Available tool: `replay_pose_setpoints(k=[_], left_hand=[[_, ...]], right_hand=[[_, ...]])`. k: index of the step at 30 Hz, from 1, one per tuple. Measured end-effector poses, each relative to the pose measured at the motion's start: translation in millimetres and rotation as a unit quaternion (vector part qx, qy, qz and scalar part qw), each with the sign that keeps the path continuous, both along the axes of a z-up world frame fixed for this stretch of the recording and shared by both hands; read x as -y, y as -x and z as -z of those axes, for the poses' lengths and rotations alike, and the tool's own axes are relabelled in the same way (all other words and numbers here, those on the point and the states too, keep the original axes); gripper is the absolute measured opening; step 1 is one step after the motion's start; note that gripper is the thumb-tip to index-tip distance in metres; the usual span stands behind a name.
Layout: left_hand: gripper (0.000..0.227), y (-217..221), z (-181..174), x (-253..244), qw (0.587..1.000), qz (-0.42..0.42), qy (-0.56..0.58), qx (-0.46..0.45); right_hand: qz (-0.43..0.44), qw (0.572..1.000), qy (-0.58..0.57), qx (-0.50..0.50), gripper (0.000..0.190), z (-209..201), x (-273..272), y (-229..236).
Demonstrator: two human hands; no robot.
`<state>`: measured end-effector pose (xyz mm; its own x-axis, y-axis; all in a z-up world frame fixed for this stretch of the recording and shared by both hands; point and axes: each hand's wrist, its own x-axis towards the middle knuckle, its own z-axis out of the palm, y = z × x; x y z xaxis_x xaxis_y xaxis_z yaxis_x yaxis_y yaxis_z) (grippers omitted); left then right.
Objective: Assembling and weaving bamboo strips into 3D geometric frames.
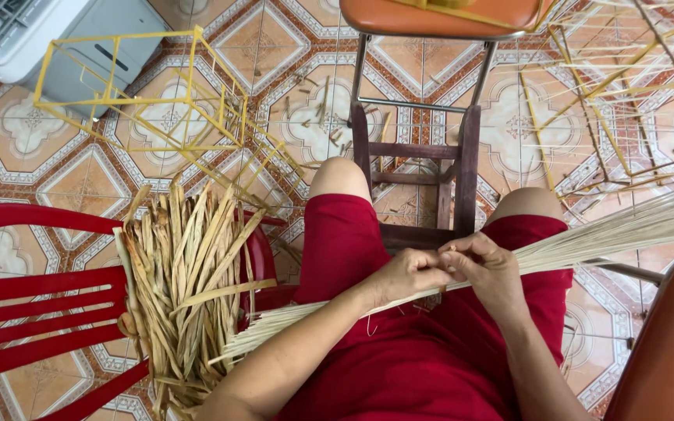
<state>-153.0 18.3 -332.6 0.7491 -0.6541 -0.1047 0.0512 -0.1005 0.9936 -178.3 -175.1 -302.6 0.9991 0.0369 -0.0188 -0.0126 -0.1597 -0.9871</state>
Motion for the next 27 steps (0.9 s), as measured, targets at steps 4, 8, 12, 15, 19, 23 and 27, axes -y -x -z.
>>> replay_pose_setpoints(k=[4,8,12,15,19,23,27], left_hand=[[0.033,-3.6,16.2,1.8,0.991,-0.003,0.067,-0.117],[0.03,-5.6,21.4,-5.2,0.966,0.001,0.106,-0.236],[0.022,-9.0,5.7,-10.9,0.942,0.005,0.156,-0.298],[0.018,-7.5,1.0,-15.4,0.937,0.004,0.152,-0.315],[0.014,2.0,-20.2,-11.6,0.995,-0.038,0.026,-0.089],[0.022,13.3,-60.8,-5.3,0.937,-0.109,-0.11,0.314],[0.026,20.5,-55.8,2.5,0.886,-0.133,-0.136,0.423]], right_hand=[[0.023,0.996,0.031,-0.079,0.01,-27.8,-3.6,-2.0],[-0.046,0.983,0.172,0.046,0.018,-28.2,3.5,7.4],[-0.035,0.998,0.058,0.009,0.009,-28.6,4.5,12.0],[-0.106,0.982,0.12,0.1,0.013,-35.6,6.8,16.0],[-0.12,0.99,0.069,0.025,0.008,-36.6,12.7,8.4],[-0.092,0.983,0.157,-0.001,0.019,-36.7,7.2,-0.5],[-0.106,0.971,0.215,-0.006,0.023,-34.8,2.5,-4.5]])
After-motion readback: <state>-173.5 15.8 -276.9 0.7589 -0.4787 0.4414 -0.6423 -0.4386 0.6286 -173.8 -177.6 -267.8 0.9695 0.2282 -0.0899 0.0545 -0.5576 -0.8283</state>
